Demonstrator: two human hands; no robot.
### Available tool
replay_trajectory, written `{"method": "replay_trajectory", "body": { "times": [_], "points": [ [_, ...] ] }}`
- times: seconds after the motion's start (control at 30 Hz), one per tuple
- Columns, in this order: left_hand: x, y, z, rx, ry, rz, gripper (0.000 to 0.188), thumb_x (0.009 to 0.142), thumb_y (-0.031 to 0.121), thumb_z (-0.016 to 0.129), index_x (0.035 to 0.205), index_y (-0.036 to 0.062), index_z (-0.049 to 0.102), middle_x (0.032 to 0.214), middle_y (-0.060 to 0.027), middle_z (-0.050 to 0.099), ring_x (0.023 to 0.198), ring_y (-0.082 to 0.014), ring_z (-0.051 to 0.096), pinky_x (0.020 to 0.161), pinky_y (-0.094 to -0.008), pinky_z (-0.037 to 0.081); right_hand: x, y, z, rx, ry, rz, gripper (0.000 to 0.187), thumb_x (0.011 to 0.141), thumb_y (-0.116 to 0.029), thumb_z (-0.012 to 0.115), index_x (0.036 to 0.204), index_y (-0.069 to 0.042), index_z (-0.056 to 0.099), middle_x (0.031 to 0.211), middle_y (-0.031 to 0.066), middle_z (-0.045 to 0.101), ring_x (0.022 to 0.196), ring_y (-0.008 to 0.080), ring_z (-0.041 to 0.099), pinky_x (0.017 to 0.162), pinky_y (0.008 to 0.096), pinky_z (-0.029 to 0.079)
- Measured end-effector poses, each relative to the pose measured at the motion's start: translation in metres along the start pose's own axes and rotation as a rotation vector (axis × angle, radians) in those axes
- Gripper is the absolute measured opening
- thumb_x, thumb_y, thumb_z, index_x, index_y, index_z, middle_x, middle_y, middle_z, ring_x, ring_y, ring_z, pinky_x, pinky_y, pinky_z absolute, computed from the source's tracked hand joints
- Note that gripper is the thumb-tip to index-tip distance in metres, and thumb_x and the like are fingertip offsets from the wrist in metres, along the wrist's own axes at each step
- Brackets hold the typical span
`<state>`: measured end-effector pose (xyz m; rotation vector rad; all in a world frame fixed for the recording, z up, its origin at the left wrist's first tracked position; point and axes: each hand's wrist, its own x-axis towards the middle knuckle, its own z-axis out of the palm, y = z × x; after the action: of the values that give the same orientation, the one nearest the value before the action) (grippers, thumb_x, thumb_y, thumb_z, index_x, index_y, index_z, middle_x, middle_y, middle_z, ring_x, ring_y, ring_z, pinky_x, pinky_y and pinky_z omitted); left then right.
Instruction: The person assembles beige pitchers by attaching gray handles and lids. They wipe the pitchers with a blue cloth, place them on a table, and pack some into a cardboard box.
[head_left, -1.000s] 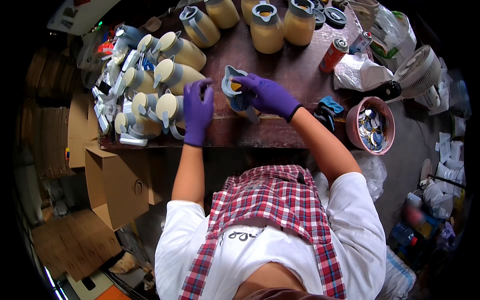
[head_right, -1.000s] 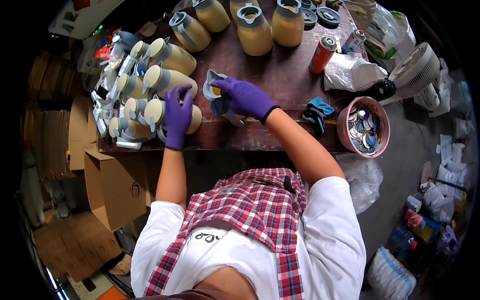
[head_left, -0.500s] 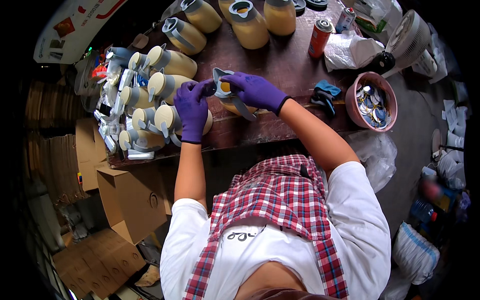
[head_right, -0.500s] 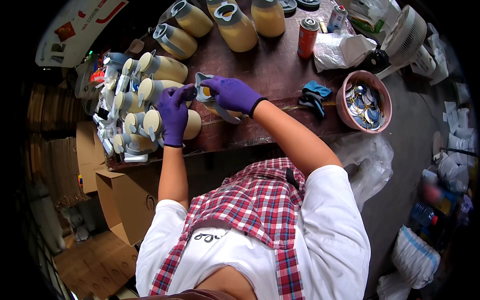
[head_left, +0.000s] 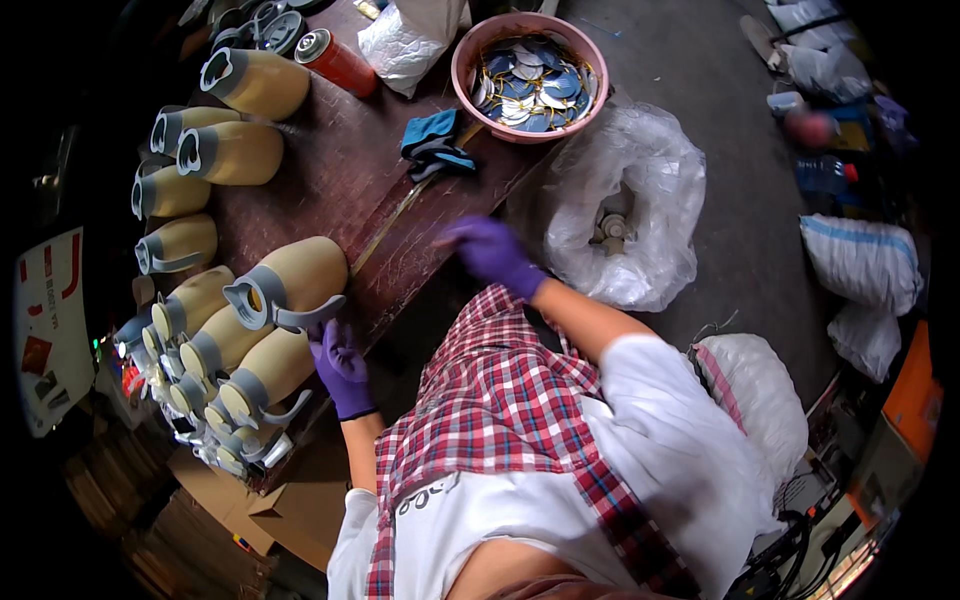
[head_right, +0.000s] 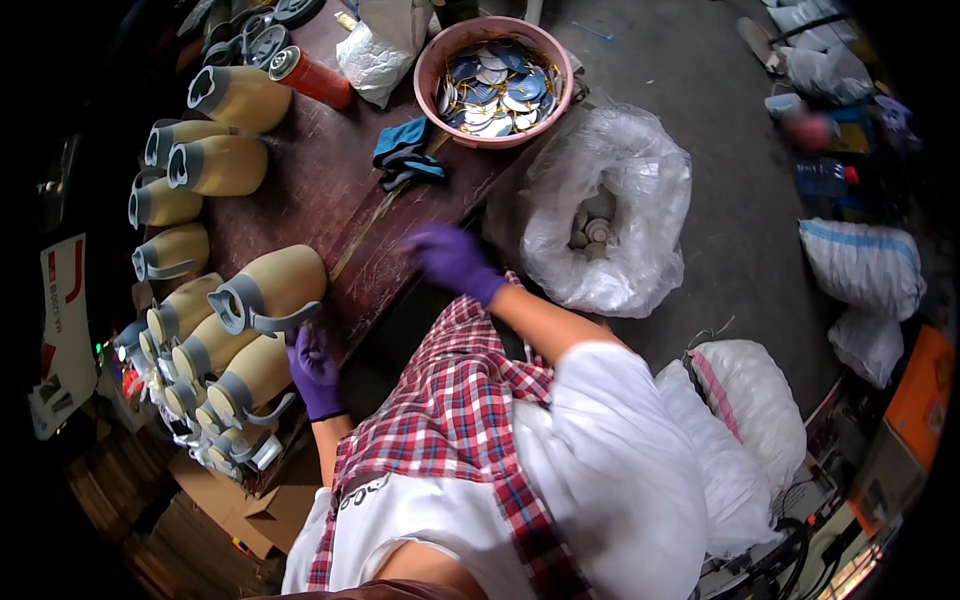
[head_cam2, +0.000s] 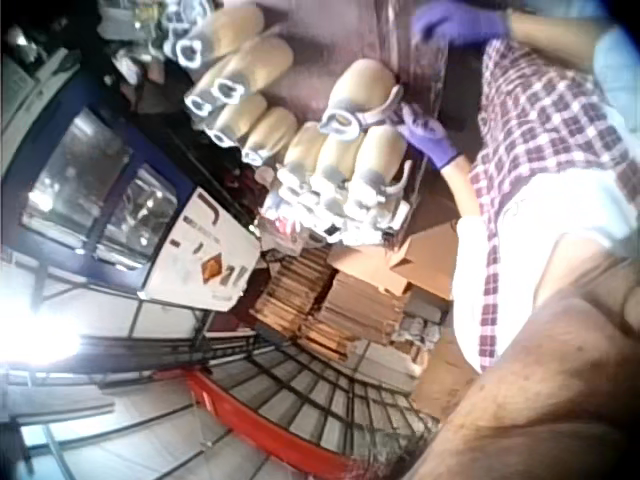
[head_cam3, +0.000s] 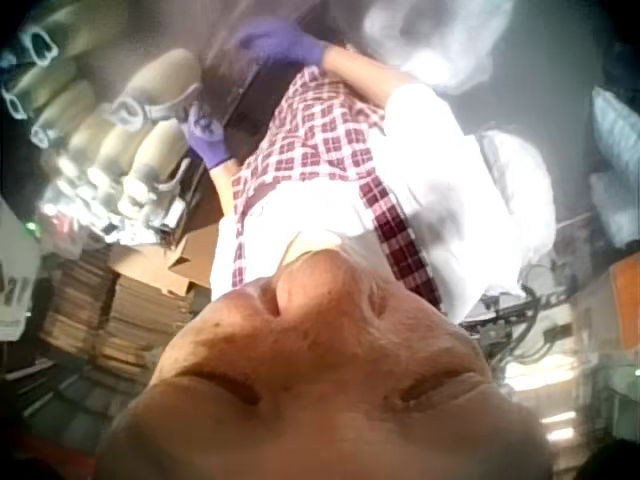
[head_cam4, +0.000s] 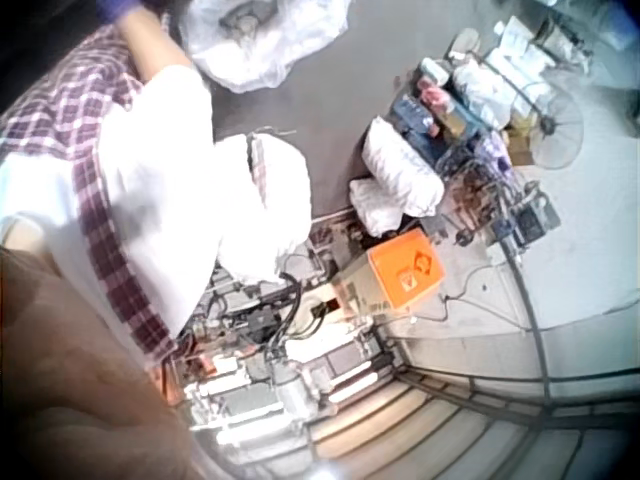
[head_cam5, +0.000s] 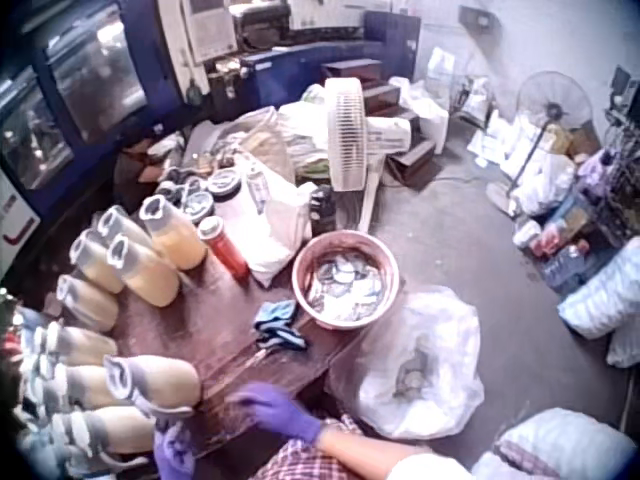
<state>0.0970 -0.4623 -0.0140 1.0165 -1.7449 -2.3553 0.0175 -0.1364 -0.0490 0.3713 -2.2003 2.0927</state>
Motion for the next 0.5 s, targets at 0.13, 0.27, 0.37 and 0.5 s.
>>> {"method": "replay_trajectory", "body": {
  "times": [0.13,0.27,0.37,0.5],
  "points": [
    [0.019,-0.008,-0.019,0.297,-0.028,0.179,0.023,0.107,0.019,0.057,0.125,0.0066,0.055,0.101,-0.0034,0.061,0.089,-0.0105,0.061,0.073,-0.0235,0.05,-0.146,0.07,-0.142,-0.028,0.635,0.626,0.037,0.089,-0.002,0.059,0.125,-0.005,0.065,0.112,0.0126,0.069,0.101,0.0259,0.068,0.088,0.0372,0.056],
    [-0.005,0.065,0.032,-0.065,0.394,-0.02,0.027,0.103,0.026,0.067,0.121,0.0092,0.058,0.1,-0.0047,0.063,0.088,-0.0149,0.067,0.07,-0.0241,0.053,-0.224,0.224,-0.201,0.058,0.827,0.881,0.036,0.092,-0.002,0.057,0.128,0.001,0.059,0.115,0.012,0.067,0.098,0.0209,0.067,0.085,0.0338,0.056],
    [0.051,0.017,-0.027,0.849,-0.108,0.415,0.059,0.097,0.016,0.065,0.151,0.0104,0.041,0.138,-0.0112,0.056,0.121,-0.0263,0.062,0.098,-0.043,0.052,-0.276,0.405,-0.254,-1.446,-0.568,0.805,0.047,0.104,-0.039,0.041,0.142,-0.019,0.06,0.145,0.01,0.06,0.14,0.0316,0.05,0.116,0.0497,0.035],
    [0.008,0.02,-0.03,0.704,-0.017,0.278,0.042,0.11,0.033,0.051,0.145,0.0103,0.047,0.139,-0.0064,0.058,0.128,-0.0217,0.058,0.103,-0.0434,0.049,-0.235,0.399,-0.241,-1.142,-0.193,1.179,0.045,0.1,-0.028,0.048,0.142,-0.016,0.058,0.139,0.0122,0.061,0.126,0.03,0.054,0.103,0.0447,0.04]
  ]
}}
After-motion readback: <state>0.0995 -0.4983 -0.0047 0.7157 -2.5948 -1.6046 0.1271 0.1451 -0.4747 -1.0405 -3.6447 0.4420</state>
